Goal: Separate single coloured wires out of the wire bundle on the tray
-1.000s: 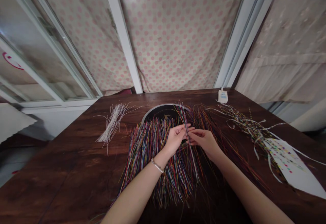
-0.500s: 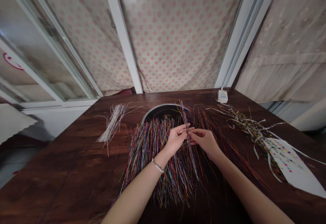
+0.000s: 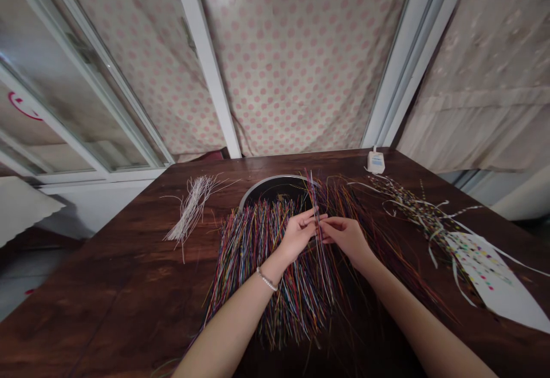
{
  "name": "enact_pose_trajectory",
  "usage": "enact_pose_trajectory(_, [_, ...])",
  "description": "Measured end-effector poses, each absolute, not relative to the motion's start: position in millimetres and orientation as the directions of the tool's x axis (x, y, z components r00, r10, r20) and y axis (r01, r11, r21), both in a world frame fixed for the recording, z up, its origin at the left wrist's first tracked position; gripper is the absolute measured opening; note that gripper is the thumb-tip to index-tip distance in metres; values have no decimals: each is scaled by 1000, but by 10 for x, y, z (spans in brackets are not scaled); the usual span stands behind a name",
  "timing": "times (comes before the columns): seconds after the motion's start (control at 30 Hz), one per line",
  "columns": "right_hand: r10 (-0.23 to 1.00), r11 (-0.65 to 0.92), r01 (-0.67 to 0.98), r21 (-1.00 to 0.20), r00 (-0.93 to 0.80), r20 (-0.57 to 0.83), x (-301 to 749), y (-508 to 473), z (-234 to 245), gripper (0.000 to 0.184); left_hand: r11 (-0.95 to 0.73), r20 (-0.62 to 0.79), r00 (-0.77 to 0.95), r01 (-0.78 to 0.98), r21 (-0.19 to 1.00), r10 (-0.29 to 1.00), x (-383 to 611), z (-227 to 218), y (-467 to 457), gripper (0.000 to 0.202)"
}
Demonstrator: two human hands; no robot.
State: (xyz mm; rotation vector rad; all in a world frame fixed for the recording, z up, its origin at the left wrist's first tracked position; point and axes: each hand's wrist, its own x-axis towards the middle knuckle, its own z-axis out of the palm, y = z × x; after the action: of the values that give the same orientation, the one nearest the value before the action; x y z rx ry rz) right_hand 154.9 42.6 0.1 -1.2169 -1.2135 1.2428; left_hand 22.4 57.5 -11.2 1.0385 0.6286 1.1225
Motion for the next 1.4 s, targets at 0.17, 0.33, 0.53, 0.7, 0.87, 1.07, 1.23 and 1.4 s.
enact_pose_trajectory(0.17, [1000, -20, 36, -999, -9, -21, 1555, 424, 12, 26, 84, 74, 340, -428, 900, 938, 239, -101, 570, 56])
enact_pose_trajectory(0.33, [1000, -11, 53, -999, -22, -12, 1554, 411, 30, 25, 111, 57, 352, -439, 892, 934, 238, -98, 569, 55])
enact_pose_trajectory(0.53, [1000, 3, 92, -996, -18, 1, 1562, 426, -7, 23, 181, 19, 376, -489, 854, 926, 219, -82, 559, 52])
enact_pose_trajectory(0.7, [1000, 7, 93, -996, -22, 5, 1556, 427, -2, 21, 173, 2, 351, -465, 868, 936, 234, -69, 554, 53])
enact_pose_trajectory(0.87, [1000, 0, 83, -997, -28, -3, 1542, 413, 25, 20, 175, 9, 361, -473, 864, 932, 236, -64, 559, 48])
enact_pose_trajectory(1.07, [1000, -11, 66, -998, -29, -12, 1532, 411, 17, 18, 163, 4, 352, -444, 881, 936, 226, -50, 553, 39])
enact_pose_trajectory(1.23, [999, 4, 51, -999, -52, 1, 1528, 427, -4, 20, 161, -11, 337, -419, 893, 941, 211, -47, 560, 36])
enact_pose_trajectory(1.4, [999, 19, 75, -997, -40, 16, 1546, 439, -29, 21, 164, -13, 348, -410, 897, 937, 197, -51, 567, 38])
